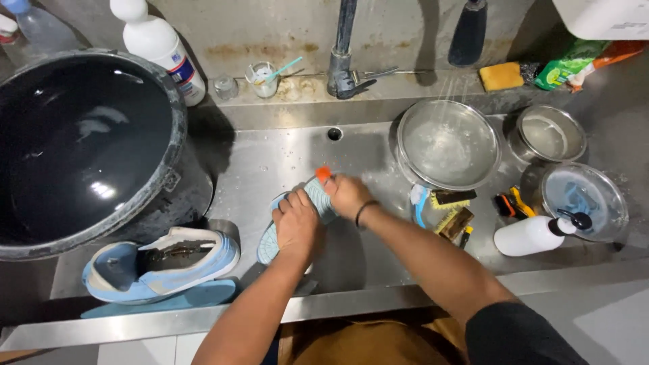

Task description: Scrubbing the sole of a light blue sneaker with a brush and water in a stainless steel sink.

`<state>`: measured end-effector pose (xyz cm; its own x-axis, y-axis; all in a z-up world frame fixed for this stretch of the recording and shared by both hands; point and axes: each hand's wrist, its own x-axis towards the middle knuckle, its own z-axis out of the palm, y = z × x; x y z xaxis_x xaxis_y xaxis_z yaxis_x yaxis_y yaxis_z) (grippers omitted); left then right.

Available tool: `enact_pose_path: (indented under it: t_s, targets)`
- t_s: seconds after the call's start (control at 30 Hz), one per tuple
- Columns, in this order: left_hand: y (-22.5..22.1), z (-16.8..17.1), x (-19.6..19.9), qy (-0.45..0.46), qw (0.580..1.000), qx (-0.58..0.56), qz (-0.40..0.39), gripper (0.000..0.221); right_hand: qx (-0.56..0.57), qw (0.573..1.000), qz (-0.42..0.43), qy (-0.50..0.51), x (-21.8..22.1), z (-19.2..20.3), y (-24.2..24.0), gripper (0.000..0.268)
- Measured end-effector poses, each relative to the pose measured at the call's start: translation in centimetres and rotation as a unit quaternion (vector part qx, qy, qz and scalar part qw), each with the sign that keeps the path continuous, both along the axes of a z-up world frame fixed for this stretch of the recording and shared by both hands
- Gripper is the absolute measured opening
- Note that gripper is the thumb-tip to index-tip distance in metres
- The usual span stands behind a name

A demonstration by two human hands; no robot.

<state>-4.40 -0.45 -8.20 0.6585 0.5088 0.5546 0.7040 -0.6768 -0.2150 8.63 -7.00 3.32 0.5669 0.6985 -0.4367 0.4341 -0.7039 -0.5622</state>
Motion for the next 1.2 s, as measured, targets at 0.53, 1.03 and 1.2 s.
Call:
enact_pose_path:
  t_s: [0.53, 1.03, 1.2]
  targets:
    - [-2.4, 4.3, -0.7, 0.178, 0.961, -0.205, 0.041, 0.117, 0.003, 0.999, -0.026, -0.043, 5.7, -8.7, 0.5, 0.054]
    - [-2.9, 4.1, -1.4, 0.175, 0.957, -0.223, 0.063, 0.117, 0.011, 0.998, -0.056, 0.016, 3.7, -8.1, -1.3, 0.054]
    - [-2.5, 5.0, -0.6, 0.191, 0.952, -0.227, 0.079, 0.113, 0.017, 0.999, -0.05, -0.001, 3.1, -8.3, 0.6, 0.058]
